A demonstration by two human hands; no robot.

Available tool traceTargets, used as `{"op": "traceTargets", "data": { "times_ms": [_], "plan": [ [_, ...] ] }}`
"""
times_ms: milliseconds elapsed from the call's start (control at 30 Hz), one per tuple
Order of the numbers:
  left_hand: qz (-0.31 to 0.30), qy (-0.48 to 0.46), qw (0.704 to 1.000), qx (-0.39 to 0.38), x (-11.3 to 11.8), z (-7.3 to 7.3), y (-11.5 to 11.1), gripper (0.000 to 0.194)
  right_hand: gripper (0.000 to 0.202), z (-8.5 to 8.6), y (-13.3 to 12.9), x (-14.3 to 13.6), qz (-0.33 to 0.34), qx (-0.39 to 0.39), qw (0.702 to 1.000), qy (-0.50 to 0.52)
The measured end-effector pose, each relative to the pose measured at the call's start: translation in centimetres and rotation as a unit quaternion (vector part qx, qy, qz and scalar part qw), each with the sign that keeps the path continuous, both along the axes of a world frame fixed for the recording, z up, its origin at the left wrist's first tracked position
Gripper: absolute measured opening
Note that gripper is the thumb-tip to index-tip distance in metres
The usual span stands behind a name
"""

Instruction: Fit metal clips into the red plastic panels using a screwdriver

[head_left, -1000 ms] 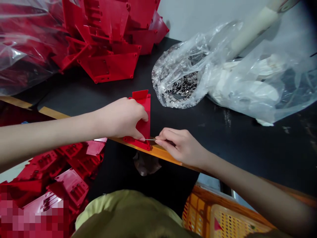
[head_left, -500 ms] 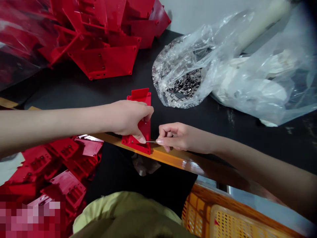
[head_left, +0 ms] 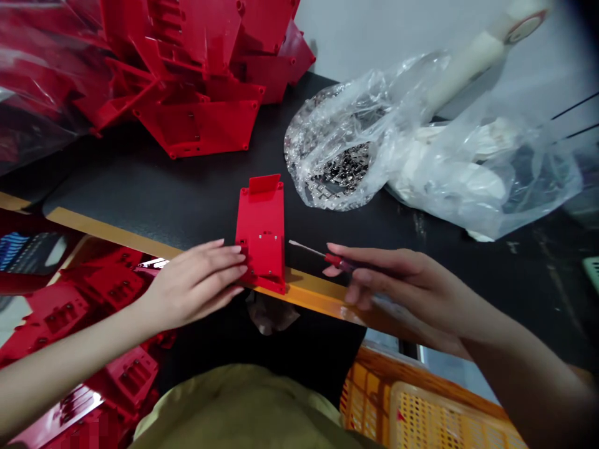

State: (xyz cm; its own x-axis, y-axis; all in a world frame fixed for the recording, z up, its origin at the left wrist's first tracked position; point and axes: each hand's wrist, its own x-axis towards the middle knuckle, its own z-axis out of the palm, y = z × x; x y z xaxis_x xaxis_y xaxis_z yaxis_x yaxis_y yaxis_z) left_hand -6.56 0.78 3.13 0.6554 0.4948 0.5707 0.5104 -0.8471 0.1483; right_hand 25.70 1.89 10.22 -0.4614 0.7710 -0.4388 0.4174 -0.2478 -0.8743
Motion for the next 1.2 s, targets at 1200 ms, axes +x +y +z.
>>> {"op": "traceTargets", "data": {
  "times_ms": [1200],
  "plan": [
    [0.018, -0.108, 0.985, 0.133, 2.0, -5.5, 0.1, 0.021, 0.063, 1.6, -1.0, -15.2, -0.308, 0.219, 0.885, 0.271]
  ]
}}
